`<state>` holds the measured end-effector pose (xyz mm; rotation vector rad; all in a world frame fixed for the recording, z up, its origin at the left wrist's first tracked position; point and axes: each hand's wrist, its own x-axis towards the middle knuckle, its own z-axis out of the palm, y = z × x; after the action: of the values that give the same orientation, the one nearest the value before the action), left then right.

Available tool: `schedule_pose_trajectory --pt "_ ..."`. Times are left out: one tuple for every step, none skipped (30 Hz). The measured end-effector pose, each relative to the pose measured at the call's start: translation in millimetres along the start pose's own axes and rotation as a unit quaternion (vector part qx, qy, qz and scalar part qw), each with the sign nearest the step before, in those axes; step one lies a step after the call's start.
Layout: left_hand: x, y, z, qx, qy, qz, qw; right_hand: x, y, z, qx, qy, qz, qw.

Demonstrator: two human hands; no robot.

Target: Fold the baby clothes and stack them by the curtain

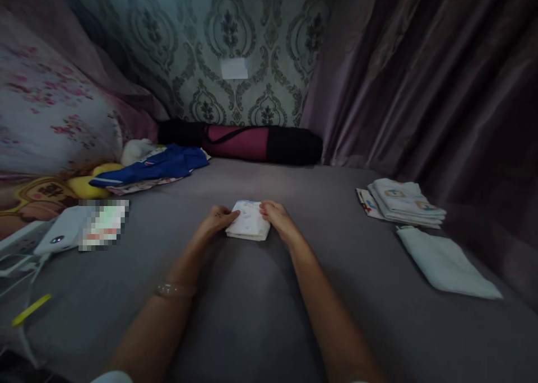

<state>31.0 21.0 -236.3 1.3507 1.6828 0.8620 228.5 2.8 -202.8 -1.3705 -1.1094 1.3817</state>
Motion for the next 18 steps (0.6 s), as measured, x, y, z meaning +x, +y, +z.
schedule_pose_trajectory --pt "-0.6 1.4 1.3 0.030 0.009 -0.006 0.999 0.5 -0.9 -0.4 0.008 0.000 0.005 1.000" --pt "-1.4 2.9 2.7 0.058 0.019 -0.012 0.998 1.0 -2.2 -0.8 0.011 -0.001 0.010 1.000" --pt "-2.4 4.3 4.2 0.073 0.025 -0.016 0.997 1.3 -3.6 -1.5 0.012 -0.004 0.013 1.000" --pt "-3.7 5.7 5.6 0.069 0.026 -0.020 0.997 1.3 -5.1 -2.5 0.011 -0.008 0.016 1.000" --pt "-5.2 7.0 6.9 0.055 0.024 -0.026 0.998 1.0 -6.7 -3.9 0.010 -0.012 0.019 1.000" --pt "-6.7 8.2 8.1 0.037 0.020 -0.036 0.998 0.4 -8.2 -5.5 0.010 -0.013 0.021 1.000" --pt "-8.1 9.2 9.2 0.014 0.013 -0.051 0.999 -0.4 -9.6 -7.4 0.012 -0.013 0.024 1.000" --pt "-9.1 9.9 10.2 -0.010 0.006 -0.069 0.998 -1.5 -10.9 -9.4 0.016 -0.011 0.025 1.000" --pt "-9.7 10.5 11.0 -0.034 -0.002 -0.087 0.996 -2.6 -12.1 -11.3 0.021 -0.009 0.025 0.999" --pt "-9.9 10.9 11.6 -0.055 -0.012 -0.104 0.993 -3.6 -13.2 -13.2 0.027 -0.005 0.025 0.999" --pt "-9.7 11.1 11.9 -0.072 -0.027 -0.117 0.990 -4.6 -14.2 -14.8 0.032 -0.003 0.024 0.999" --pt "-9.4 11.3 12.1 -0.088 -0.044 -0.125 0.987 -5.4 -15.1 -16.1 0.036 -0.002 0.024 0.999" --pt "-9.2 11.5 12.2 -0.104 -0.064 -0.131 0.984 -6.0 -15.8 -17.1 0.039 -0.003 0.023 0.999" --pt "-9.2 12.0 12.3 -0.123 -0.084 -0.135 0.980 -6.3 -16.3 -17.7 0.040 -0.005 0.022 0.999" --pt "-9.6 13.0 12.4 -0.148 -0.101 -0.141 0.974 -6.4 -16.7 -17.8 0.039 -0.008 0.022 0.999" --pt "-10.5 14.4 12.6 -0.175 -0.115 -0.143 0.967 -6.4 -17.0 -17.6 0.036 -0.013 0.024 0.999" --pt "-11.9 16.3 13.0 -0.201 -0.123 -0.141 0.961 -6.3 -17.1 -17.1 0.031 -0.018 0.026 0.999" --pt "-13.8 18.6 13.5 -0.227 -0.126 -0.135 0.956 -6.1 -17.3 -16.5 0.024 -0.018 0.030 0.999"
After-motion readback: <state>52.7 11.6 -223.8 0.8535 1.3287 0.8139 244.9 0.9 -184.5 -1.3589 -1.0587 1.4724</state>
